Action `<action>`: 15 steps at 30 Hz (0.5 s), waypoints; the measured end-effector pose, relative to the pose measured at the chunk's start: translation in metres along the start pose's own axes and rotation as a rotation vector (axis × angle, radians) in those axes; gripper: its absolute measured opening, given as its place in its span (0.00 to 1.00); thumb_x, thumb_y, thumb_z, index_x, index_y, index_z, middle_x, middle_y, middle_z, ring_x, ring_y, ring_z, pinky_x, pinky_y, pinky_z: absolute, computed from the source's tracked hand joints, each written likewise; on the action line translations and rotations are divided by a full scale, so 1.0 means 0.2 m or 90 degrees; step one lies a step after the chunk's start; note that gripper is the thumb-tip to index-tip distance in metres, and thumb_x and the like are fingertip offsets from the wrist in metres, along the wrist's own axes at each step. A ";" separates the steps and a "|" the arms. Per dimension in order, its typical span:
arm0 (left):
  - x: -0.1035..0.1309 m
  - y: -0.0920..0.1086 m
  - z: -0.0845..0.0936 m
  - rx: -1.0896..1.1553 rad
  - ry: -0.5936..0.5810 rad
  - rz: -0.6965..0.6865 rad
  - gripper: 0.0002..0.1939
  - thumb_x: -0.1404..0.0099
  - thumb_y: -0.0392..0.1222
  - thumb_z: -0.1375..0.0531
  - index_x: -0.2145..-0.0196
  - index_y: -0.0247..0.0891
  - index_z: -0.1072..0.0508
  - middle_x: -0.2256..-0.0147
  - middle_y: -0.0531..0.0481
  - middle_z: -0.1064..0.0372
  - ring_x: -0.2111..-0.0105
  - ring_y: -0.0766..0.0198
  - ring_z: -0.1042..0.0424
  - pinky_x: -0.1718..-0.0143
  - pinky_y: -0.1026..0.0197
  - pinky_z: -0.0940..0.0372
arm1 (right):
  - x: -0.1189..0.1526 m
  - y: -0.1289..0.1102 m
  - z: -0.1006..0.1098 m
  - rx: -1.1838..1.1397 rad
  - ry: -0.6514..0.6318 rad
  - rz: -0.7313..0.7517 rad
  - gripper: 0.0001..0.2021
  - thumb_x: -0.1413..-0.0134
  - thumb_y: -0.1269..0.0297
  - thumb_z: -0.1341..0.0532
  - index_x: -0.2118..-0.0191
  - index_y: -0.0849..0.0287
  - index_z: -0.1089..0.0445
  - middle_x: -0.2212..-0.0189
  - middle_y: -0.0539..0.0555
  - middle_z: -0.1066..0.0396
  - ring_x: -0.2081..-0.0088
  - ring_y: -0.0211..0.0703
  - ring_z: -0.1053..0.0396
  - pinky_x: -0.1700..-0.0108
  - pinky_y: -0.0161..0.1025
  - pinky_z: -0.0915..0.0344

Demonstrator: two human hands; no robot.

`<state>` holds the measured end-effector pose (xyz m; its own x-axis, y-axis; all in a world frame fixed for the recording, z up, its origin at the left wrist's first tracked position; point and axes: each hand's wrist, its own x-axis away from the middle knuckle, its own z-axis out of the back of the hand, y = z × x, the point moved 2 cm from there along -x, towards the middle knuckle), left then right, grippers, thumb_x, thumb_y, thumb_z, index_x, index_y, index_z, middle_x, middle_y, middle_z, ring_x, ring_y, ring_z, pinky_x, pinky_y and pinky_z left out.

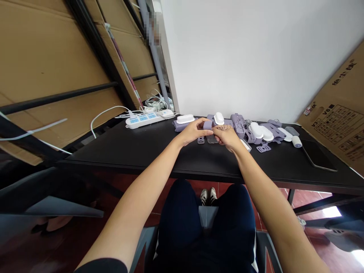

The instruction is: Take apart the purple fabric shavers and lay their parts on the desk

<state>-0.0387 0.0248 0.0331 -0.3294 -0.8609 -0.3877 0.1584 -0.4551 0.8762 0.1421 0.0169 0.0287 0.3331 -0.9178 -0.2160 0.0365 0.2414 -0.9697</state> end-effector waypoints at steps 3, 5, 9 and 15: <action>0.00 -0.01 0.01 0.001 0.003 0.019 0.36 0.47 0.63 0.24 0.50 0.36 0.23 0.58 0.45 0.25 0.60 0.60 0.27 0.60 0.60 0.31 | 0.02 -0.03 -0.02 -0.031 0.003 -0.046 0.17 0.43 0.60 0.35 0.79 0.58 0.38 0.85 0.49 0.41 0.85 0.33 0.49 0.84 0.29 0.55; 0.00 -0.01 0.01 0.002 0.002 0.034 0.38 0.45 0.67 0.26 0.49 0.36 0.23 0.60 0.45 0.26 0.64 0.62 0.30 0.65 0.62 0.35 | 0.02 -0.04 -0.02 -0.034 -0.001 -0.041 0.17 0.43 0.63 0.36 0.81 0.58 0.38 0.85 0.50 0.40 0.85 0.33 0.47 0.85 0.28 0.53; 0.00 -0.02 0.01 0.010 0.001 0.054 0.38 0.40 0.71 0.31 0.47 0.35 0.23 0.61 0.45 0.26 0.66 0.64 0.31 0.68 0.63 0.38 | 0.03 -0.04 -0.03 -0.054 0.004 -0.032 0.19 0.42 0.63 0.34 0.82 0.60 0.36 0.85 0.51 0.38 0.85 0.33 0.46 0.85 0.28 0.51; 0.01 -0.05 -0.01 -0.039 -0.042 -0.008 0.38 0.46 0.56 0.24 0.43 0.36 0.26 0.50 0.42 0.24 0.50 0.53 0.24 0.47 0.53 0.29 | 0.03 0.00 -0.01 -0.037 -0.039 -0.142 0.21 0.32 0.62 0.40 0.78 0.59 0.38 0.83 0.51 0.39 0.84 0.33 0.46 0.85 0.27 0.53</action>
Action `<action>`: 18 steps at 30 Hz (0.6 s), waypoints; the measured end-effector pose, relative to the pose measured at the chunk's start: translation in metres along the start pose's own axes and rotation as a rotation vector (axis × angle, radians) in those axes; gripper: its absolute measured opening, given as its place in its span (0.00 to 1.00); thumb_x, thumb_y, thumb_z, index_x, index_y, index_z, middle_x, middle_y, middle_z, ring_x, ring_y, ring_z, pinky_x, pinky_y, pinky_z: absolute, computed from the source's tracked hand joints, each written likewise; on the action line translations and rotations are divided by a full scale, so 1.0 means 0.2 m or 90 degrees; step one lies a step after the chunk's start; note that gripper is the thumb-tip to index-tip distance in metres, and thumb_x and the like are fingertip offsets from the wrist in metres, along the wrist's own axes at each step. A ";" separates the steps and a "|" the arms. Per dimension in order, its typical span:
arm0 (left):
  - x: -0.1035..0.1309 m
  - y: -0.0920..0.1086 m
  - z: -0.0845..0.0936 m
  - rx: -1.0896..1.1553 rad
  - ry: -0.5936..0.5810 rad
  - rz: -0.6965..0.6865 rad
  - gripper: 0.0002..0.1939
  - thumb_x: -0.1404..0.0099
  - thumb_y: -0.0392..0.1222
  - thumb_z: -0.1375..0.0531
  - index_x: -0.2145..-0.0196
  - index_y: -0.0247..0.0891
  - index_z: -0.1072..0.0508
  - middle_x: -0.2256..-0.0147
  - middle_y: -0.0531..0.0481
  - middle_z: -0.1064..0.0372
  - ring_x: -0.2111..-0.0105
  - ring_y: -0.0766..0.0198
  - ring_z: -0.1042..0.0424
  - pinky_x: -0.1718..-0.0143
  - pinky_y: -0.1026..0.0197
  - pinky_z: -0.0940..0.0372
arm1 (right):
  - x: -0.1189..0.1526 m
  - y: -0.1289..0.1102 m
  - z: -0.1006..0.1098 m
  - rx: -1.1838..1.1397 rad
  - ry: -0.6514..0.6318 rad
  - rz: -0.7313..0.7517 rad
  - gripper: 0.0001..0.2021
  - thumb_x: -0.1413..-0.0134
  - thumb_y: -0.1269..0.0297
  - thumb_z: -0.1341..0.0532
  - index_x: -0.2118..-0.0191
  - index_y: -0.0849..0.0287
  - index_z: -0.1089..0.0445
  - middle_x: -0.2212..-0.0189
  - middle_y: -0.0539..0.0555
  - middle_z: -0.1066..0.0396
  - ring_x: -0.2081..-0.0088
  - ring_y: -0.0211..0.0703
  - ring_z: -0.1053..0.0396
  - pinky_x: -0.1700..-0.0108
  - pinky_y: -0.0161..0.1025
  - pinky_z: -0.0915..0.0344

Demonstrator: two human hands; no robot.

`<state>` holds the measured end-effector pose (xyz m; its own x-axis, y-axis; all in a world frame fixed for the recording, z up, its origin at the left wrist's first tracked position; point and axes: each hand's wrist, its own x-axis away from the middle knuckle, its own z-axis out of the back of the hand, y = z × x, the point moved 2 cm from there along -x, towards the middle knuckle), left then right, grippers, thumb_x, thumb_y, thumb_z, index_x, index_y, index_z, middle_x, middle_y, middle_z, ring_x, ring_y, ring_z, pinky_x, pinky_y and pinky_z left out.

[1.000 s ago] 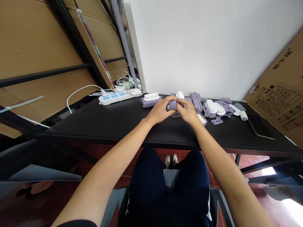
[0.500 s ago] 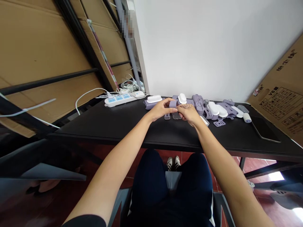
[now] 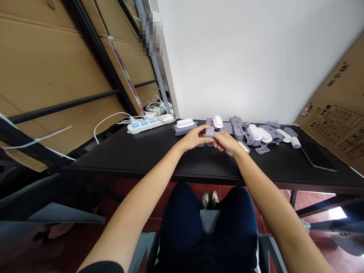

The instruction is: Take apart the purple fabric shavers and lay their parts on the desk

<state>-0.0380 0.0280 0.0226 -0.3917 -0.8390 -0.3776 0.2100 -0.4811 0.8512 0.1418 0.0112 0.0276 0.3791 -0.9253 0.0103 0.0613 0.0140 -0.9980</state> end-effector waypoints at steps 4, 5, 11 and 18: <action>0.01 -0.01 -0.01 -0.073 0.024 -0.066 0.34 0.40 0.55 0.27 0.41 0.39 0.26 0.44 0.40 0.25 0.44 0.50 0.25 0.39 0.47 0.32 | 0.00 0.02 0.00 -0.096 -0.050 -0.011 0.17 0.37 0.60 0.34 0.72 0.57 0.42 0.82 0.45 0.44 0.83 0.31 0.52 0.83 0.26 0.60; 0.02 -0.01 -0.02 -0.092 0.031 -0.084 0.33 0.38 0.55 0.27 0.40 0.40 0.27 0.43 0.40 0.26 0.43 0.50 0.25 0.37 0.47 0.33 | -0.01 0.02 0.00 -0.108 -0.054 0.001 0.18 0.39 0.60 0.33 0.72 0.57 0.42 0.82 0.44 0.46 0.83 0.30 0.53 0.82 0.25 0.60; 0.02 0.01 -0.05 -0.123 0.049 -0.100 0.33 0.38 0.55 0.28 0.40 0.40 0.27 0.41 0.40 0.27 0.42 0.50 0.26 0.39 0.49 0.31 | -0.03 0.01 0.00 -0.133 -0.014 0.101 0.26 0.49 0.57 0.26 0.76 0.57 0.46 0.83 0.43 0.52 0.81 0.29 0.56 0.80 0.26 0.59; -0.02 0.00 -0.03 -0.053 0.058 -0.068 0.37 0.43 0.58 0.26 0.42 0.38 0.26 0.46 0.40 0.24 0.47 0.51 0.24 0.40 0.48 0.31 | -0.03 0.00 0.00 -0.156 -0.029 0.114 0.25 0.56 0.57 0.24 0.79 0.57 0.44 0.85 0.44 0.49 0.82 0.29 0.55 0.81 0.26 0.59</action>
<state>-0.0305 0.0302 0.0211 -0.3339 -0.7993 -0.4995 0.2462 -0.5855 0.7724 0.1403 0.0169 0.0280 0.4046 -0.8985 -0.1705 -0.2327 0.0792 -0.9693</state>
